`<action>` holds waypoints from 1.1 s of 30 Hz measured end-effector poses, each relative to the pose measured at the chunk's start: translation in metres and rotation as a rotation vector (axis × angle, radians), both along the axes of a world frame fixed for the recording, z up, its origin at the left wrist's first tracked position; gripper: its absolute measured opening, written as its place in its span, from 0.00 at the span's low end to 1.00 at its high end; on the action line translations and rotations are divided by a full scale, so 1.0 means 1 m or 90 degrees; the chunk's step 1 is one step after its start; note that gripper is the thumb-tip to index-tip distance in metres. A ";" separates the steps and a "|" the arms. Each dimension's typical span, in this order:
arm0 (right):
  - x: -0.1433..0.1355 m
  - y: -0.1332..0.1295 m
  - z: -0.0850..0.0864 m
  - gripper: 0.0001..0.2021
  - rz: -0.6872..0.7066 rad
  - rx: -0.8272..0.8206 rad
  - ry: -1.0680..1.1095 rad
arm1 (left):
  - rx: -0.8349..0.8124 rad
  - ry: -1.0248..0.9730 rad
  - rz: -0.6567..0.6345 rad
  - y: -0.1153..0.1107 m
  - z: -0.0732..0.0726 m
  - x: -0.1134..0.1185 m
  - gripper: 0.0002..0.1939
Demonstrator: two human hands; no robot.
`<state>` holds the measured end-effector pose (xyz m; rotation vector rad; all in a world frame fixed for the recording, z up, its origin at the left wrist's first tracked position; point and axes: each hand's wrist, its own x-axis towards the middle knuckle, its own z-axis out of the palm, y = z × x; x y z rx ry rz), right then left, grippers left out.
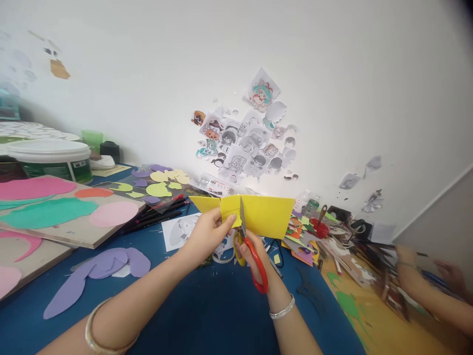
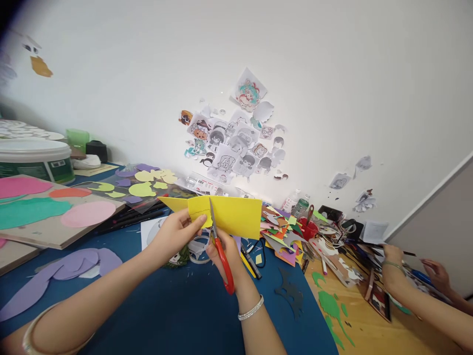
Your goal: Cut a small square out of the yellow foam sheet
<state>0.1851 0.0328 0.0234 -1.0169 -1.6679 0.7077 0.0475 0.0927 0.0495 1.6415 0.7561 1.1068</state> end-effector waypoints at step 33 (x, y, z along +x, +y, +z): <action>0.006 0.003 -0.005 0.26 -0.009 -0.007 -0.043 | -0.055 0.088 -0.152 0.004 0.021 -0.021 0.16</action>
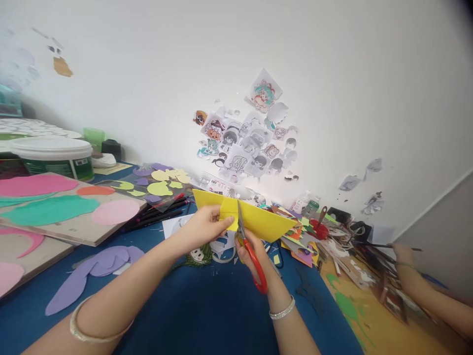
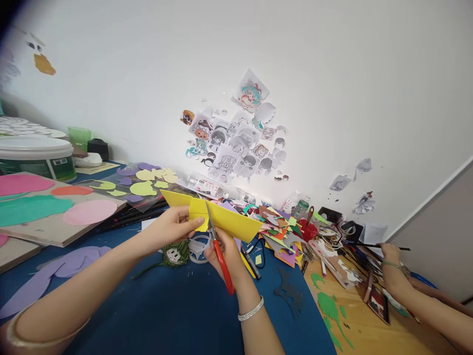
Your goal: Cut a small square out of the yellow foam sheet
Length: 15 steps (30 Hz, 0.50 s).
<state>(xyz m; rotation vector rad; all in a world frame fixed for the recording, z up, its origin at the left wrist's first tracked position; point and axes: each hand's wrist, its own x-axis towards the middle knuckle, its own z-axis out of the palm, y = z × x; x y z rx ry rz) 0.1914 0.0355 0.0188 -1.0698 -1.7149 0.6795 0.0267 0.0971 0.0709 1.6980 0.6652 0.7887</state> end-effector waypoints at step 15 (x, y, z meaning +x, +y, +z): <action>-0.008 0.001 -0.002 0.24 0.002 0.029 0.054 | -0.099 -0.087 -0.037 -0.004 -0.007 0.012 0.12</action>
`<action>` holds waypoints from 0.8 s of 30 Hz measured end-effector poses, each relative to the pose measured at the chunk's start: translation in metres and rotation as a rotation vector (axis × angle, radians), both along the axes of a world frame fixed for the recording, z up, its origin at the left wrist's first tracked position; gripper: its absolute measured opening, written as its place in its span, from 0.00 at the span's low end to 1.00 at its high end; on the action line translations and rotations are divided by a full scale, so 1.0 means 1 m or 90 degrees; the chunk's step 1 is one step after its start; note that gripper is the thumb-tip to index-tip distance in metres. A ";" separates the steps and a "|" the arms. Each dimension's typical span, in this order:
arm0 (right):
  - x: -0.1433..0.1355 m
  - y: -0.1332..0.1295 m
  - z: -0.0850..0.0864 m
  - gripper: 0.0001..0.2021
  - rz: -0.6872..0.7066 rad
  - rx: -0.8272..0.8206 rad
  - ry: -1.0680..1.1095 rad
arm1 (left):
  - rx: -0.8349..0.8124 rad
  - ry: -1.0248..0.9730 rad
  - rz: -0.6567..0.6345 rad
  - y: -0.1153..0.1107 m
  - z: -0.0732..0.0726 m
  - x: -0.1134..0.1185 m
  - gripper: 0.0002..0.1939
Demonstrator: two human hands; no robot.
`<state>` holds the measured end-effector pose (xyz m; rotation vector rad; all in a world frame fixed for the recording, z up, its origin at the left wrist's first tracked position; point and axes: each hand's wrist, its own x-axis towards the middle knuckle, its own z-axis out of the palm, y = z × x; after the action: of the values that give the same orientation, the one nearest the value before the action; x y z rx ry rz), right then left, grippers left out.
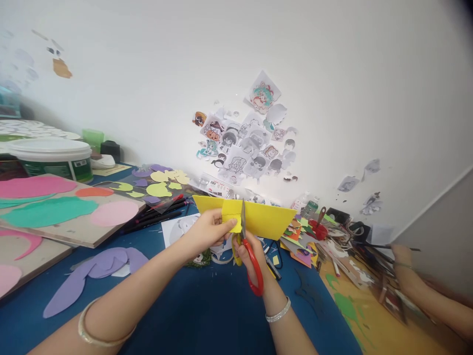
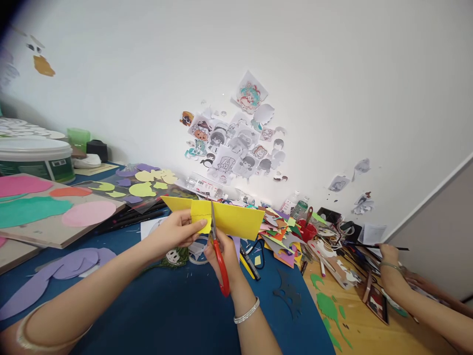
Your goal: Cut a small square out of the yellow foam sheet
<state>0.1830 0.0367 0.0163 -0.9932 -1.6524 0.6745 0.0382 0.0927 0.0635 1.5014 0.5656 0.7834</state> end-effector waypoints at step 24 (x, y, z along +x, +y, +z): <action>0.018 0.003 -0.001 0.34 0.046 -0.065 -0.082 | 0.102 0.213 -0.040 0.013 0.010 -0.032 0.17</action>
<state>0.2006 0.0399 0.0150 -1.0719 -1.7883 0.7632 0.0057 0.1062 0.0740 1.8056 0.7118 0.5406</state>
